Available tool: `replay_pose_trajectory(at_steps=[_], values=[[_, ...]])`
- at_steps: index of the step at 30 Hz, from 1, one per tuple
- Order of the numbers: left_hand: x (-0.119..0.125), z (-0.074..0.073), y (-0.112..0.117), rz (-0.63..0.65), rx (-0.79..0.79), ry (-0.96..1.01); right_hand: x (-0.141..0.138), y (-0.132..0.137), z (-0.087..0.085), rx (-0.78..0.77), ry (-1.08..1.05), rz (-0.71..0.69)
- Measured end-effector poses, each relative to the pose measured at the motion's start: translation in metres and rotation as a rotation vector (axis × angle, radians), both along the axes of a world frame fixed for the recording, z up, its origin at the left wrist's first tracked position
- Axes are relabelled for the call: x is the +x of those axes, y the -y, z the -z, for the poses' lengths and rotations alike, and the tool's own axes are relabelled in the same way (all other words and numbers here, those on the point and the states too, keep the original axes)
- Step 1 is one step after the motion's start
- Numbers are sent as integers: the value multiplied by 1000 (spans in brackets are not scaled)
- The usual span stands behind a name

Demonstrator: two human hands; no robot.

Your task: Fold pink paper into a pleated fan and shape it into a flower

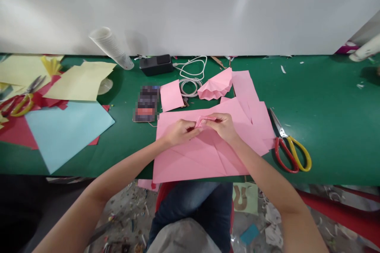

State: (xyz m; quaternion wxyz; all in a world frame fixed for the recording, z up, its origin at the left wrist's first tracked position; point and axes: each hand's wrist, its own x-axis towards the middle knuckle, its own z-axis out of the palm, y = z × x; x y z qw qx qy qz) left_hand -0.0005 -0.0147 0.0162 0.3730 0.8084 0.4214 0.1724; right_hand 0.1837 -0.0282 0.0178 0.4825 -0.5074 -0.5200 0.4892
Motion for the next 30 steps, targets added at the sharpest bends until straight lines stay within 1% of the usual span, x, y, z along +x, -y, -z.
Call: replay_pose_trajectory(at_steps=[4,9,11,15,18,21,25,28,30], values=[[0,-5,-1,4,-37,-34,0,0,1,0,20,31],[1,-10,0,-5,-69,-6,0,-2,2,6,27,45],[1,-8,0,-13,-77,37,0,-3,1,6,35,23],[1,2,-2,-30,-105,175,1,-2,-2,-13,59,-36],[2,6,-2,-91,-139,261,1,-2,-1,-15,71,-55],[3,4,-2,-116,-171,304,0,-3,-1,-17,63,-26],[2,3,-2,-87,-200,320,1,-3,1,-44,25,34],[1,5,-3,-80,-280,396,3,-5,3,-39,30,66],[0,8,-5,-103,-332,466,5,-6,6,-36,28,65]])
